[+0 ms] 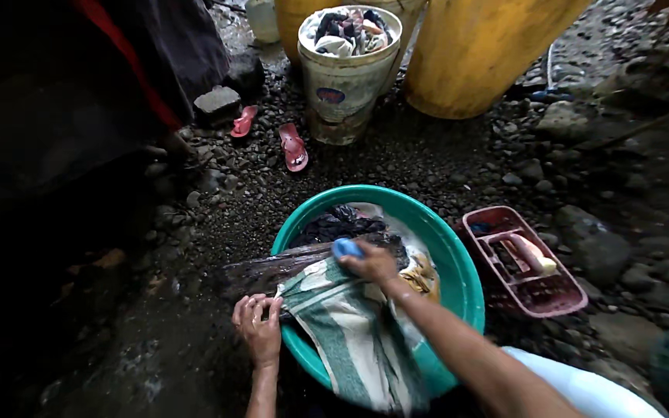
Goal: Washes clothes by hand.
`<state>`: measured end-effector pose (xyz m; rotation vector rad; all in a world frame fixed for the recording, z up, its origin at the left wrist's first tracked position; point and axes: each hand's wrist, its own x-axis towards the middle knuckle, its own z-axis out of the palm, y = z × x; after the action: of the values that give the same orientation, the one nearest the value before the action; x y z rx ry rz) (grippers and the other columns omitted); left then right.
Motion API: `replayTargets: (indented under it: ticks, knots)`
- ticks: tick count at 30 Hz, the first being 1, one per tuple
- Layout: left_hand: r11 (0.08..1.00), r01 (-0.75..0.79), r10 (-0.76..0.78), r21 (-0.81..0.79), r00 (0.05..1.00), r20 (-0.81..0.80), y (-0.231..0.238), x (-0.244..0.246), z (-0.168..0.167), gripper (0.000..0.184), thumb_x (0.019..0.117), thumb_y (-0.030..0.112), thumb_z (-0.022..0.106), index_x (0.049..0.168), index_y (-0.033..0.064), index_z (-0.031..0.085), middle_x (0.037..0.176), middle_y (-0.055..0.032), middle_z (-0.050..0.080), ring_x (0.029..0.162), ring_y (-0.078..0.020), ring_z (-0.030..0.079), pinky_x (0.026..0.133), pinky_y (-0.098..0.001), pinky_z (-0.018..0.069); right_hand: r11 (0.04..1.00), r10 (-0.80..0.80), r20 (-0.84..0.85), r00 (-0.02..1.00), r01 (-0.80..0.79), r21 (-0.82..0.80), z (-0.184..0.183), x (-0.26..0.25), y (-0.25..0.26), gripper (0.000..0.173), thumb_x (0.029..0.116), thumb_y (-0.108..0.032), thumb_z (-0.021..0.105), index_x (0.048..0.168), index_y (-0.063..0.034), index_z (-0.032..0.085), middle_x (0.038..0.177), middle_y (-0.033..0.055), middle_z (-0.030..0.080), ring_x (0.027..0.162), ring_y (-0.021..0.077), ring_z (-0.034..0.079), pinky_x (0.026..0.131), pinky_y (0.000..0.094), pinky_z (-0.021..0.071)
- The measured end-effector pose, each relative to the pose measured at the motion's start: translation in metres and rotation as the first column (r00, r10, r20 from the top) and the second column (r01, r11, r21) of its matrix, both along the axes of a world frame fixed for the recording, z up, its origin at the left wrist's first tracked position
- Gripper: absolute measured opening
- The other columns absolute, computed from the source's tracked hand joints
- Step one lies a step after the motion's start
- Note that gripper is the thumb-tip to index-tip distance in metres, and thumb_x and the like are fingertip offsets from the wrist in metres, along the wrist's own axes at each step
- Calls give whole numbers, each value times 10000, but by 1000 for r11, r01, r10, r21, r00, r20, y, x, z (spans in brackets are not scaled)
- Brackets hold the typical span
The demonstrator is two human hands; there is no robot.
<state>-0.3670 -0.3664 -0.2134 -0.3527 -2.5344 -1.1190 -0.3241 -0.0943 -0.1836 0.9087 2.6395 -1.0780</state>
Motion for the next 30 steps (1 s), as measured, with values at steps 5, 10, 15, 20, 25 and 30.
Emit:
replayTargets:
  ticks: [5,10,15,20,25,30]
  knots:
    - [999,-25,25,-25,999,-27,5,-2,-1,259,813,219,739,763,-35,748,983,-224,734,1104,-503,619,1065,-585,398,992,-114,165,980,102,80,35,-2,17,592,977,-450,674,1395,-38,597,1293,278,655,1222,467,618,1013,654,455]
    - [970,-47,52,-238,999,16,9,11,19,228,899,199,680,884,-12,765,1176,-231,708,1232,-539,562,1038,-751,305,969,22,-173,985,-63,-238,55,-33,-100,548,914,-450,743,1301,-68,684,1123,205,736,1057,389,705,917,617,529]
    - [931,209,-194,-300,978,78,38,6,25,316,849,230,750,1031,-28,761,1249,-267,667,1248,-570,535,1062,-753,313,948,-134,-365,921,13,-317,47,-5,-94,485,876,-357,781,1221,-22,718,1041,169,754,961,301,730,877,547,563]
    - [908,331,-296,-257,941,165,52,-8,28,167,873,106,724,927,-49,757,1197,-243,696,1250,-535,549,1080,-713,330,839,-538,-454,710,399,-370,49,26,-11,367,909,-169,754,1180,63,669,983,152,719,842,174,693,794,382,585]
    - [986,-10,18,-165,999,46,-12,-22,36,293,896,207,666,874,-80,727,1206,-311,664,1262,-626,475,1083,-726,289,803,-595,-453,664,522,-289,59,25,1,442,928,-200,755,1241,89,640,1093,229,708,964,272,691,891,467,551]
    - [969,-95,61,227,987,151,-21,-1,0,404,892,77,624,1104,-260,559,1320,-377,547,1312,-427,501,1144,-465,372,905,57,-304,951,-178,-385,79,-49,-168,502,906,-383,761,1277,-51,693,1098,190,747,1029,352,720,907,592,550]
